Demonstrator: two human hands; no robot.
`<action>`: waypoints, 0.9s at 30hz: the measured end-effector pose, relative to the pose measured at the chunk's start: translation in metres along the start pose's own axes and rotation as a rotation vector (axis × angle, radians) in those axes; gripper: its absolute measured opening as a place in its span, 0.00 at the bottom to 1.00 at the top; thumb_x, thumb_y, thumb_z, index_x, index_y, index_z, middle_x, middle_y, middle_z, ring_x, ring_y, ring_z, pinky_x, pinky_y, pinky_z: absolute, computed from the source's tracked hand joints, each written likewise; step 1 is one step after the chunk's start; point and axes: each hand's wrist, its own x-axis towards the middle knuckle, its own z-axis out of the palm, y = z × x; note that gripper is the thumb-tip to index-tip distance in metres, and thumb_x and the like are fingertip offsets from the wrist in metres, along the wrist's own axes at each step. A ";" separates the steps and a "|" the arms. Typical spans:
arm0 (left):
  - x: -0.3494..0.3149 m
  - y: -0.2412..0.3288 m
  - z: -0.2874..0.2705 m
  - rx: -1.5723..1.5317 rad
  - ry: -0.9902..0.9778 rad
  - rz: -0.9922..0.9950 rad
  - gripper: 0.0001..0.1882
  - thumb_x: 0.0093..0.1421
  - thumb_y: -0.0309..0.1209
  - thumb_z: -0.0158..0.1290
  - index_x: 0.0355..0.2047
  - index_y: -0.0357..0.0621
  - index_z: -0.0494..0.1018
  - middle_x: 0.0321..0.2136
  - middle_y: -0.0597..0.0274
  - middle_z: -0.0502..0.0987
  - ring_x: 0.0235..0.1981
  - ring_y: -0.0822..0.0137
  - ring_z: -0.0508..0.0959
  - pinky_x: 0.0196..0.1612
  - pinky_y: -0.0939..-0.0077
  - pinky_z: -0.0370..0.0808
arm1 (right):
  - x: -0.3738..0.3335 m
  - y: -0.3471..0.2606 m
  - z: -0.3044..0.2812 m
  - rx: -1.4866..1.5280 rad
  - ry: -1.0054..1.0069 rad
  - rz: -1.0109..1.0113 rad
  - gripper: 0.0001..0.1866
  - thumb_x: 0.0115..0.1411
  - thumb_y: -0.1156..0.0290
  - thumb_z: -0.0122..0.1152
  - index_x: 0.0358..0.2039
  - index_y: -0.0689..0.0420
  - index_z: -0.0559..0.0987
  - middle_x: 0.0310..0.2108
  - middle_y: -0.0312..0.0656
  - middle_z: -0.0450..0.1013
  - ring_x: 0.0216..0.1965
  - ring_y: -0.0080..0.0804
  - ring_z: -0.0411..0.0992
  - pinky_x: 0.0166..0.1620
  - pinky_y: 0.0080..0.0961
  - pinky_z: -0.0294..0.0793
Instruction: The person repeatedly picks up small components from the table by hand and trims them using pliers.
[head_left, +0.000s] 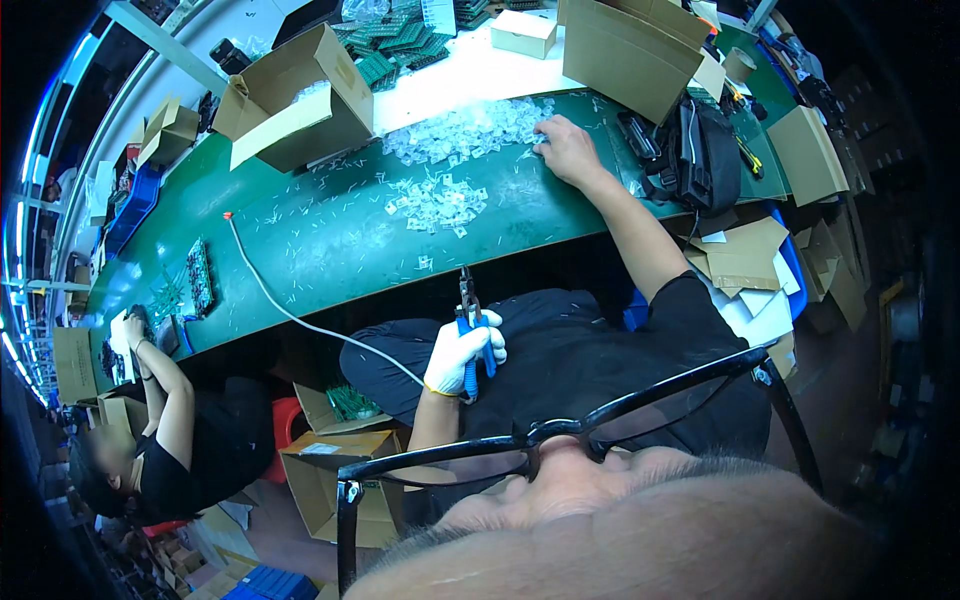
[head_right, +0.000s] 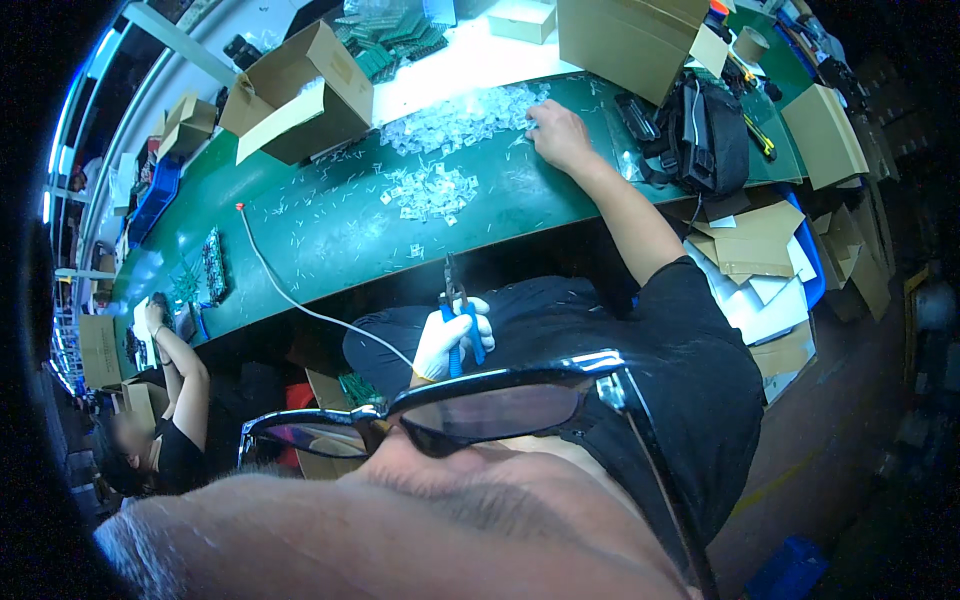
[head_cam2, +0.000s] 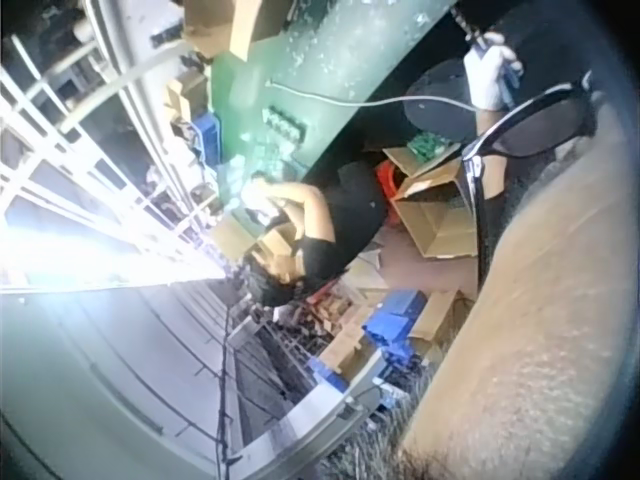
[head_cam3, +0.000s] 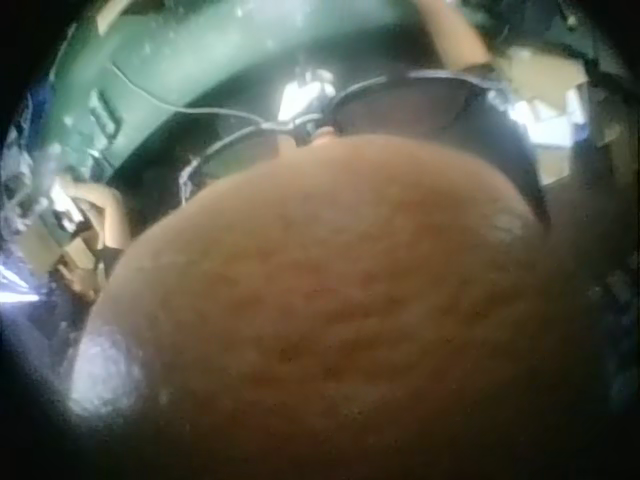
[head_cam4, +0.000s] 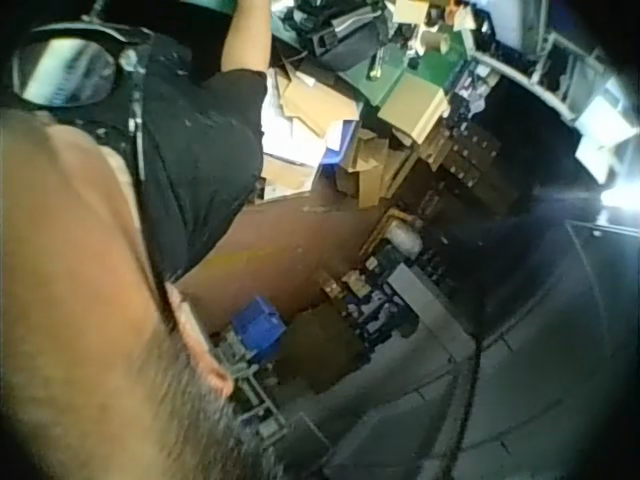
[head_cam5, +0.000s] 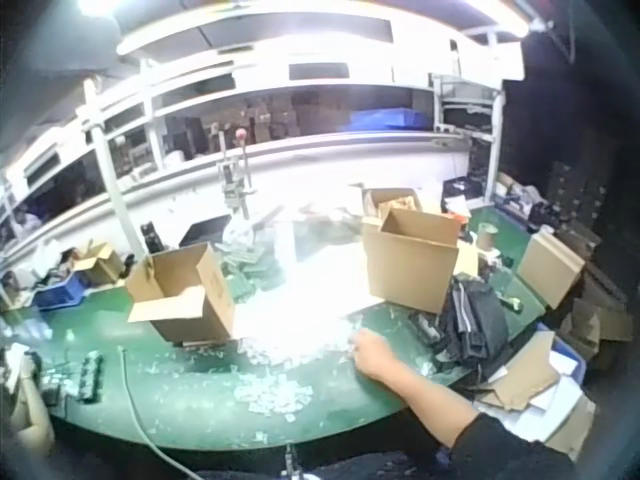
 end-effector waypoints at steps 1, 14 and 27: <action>0.000 0.000 0.001 0.007 -0.004 -0.001 0.21 0.68 0.33 0.62 0.55 0.32 0.76 0.34 0.56 0.85 0.32 0.63 0.86 0.40 0.67 0.85 | 0.001 0.004 0.002 0.005 -0.008 -0.016 0.12 0.61 0.69 0.70 0.46 0.53 0.86 0.46 0.46 0.80 0.49 0.53 0.79 0.53 0.47 0.80; -0.003 0.003 0.001 0.013 0.012 -0.005 0.21 0.68 0.34 0.62 0.56 0.32 0.75 0.35 0.56 0.84 0.34 0.64 0.86 0.41 0.69 0.85 | -0.033 -0.019 -0.001 1.867 -0.450 0.478 0.11 0.77 0.70 0.57 0.54 0.60 0.79 0.43 0.38 0.80 0.40 0.25 0.77 0.39 0.23 0.77; 0.007 0.018 0.006 0.116 -0.038 0.011 0.25 0.67 0.36 0.65 0.57 0.32 0.74 0.38 0.56 0.83 0.37 0.66 0.84 0.45 0.69 0.82 | -0.098 -0.107 0.001 1.723 -0.736 0.396 0.14 0.79 0.65 0.56 0.56 0.61 0.79 0.44 0.39 0.77 0.44 0.25 0.78 0.48 0.26 0.83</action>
